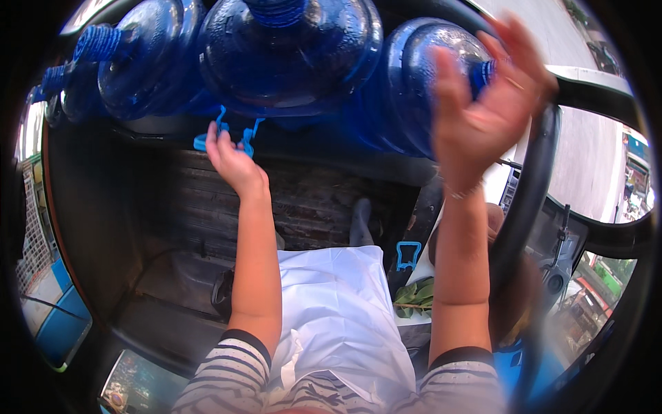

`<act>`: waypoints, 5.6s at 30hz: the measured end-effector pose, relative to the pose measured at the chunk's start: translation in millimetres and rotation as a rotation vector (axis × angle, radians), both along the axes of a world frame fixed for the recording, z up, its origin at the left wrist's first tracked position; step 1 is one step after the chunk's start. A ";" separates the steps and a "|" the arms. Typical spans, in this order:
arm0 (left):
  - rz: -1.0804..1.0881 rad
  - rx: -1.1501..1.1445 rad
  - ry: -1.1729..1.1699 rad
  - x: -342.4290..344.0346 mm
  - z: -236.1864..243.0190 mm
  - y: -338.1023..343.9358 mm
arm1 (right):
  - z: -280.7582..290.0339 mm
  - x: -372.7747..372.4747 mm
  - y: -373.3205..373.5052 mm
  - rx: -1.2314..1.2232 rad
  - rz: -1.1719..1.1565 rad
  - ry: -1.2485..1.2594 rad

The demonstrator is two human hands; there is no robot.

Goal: The person repeatedly picks up large blue water jugs from a storage area and loads them into the cargo bed of a three-wheeled vehicle using a blue plastic jug lifter. The person secures the jugs in the vehicle bed and repeats the process several times.

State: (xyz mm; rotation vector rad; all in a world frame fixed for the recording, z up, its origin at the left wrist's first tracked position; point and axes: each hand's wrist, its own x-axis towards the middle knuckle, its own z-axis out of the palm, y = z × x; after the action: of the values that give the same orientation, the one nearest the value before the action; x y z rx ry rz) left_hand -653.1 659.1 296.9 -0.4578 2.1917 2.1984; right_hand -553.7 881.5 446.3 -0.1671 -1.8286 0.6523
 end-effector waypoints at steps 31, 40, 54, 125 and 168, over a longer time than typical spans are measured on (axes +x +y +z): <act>-0.583 0.510 -0.686 198.9 -8.8 168.5 | -58.6 53.7 104.9 -0.791 0.155 -0.188; -0.801 0.442 -0.900 162.3 3.7 134.2 | -62.4 63.2 94.3 -0.593 -0.187 -0.233; -1.160 -0.576 -0.163 241.7 11.5 -22.4 | -135.4 324.8 -126.6 -1.064 -0.265 -0.902; -1.611 0.093 -0.167 615.0 -76.9 -430.9 | -193.4 692.2 -536.3 -0.555 -0.276 -0.675; -2.575 0.375 -0.884 1200.0 -119.7 -603.5 | -304.9 1323.8 -1056.5 -1.165 -0.732 0.638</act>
State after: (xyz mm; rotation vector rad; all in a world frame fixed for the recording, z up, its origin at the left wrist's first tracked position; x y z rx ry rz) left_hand 546.9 55.6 177.3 0.8174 0.3668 0.3797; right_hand 770.1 -175.0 141.4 -1.1776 -0.5171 0.9968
